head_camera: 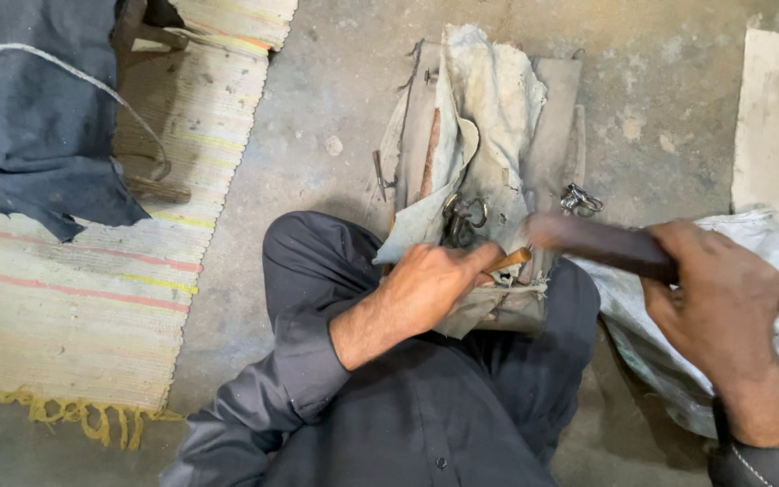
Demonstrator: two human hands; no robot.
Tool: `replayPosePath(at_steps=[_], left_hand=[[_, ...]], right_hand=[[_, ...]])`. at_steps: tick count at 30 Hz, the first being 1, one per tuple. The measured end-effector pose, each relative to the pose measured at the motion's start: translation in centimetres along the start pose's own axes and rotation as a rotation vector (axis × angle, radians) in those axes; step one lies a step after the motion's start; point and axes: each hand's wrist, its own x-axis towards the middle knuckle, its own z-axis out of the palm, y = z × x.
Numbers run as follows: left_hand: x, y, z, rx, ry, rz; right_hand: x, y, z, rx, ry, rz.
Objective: The person sits cross-legged on the floor holding a small metal animal figurine against a cloth-covered sandbag on their lap. They position a punch on the figurine with one hand and repeatedly strike the punch with a wooden mallet held in the other hand, repositioning the punch to work different spots, and occasionally turn the figurine to continue.
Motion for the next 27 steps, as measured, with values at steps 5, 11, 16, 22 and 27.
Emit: replayPosePath(at_steps=[5,11,16,22,27], left_hand=[[0.3,0.1,-0.6,0.04,-0.056,0.0],[-0.1,0.0,-1.9,-0.204,0.088,-0.099],[0.5,-1.3,-2.6,-0.391,0.128,-0.087],[0.5,-1.4,-2.6,-0.34,0.072,-0.102],[0.7,-1.6,-2.8,-0.356,0.067,-0.09]], right_hand=[[-0.1,0.8,1.1,-0.183,-0.069,-0.139],[-1.3,3.1,2.7,0.395,0.022,0.164],[-0.3,3.0,3.5,0.284,-0.138,0.231],[1.2,0.9,2.5,0.078,-0.255,0.055],[2.4,0.1,2.1,0.061,-0.232,0.016]])
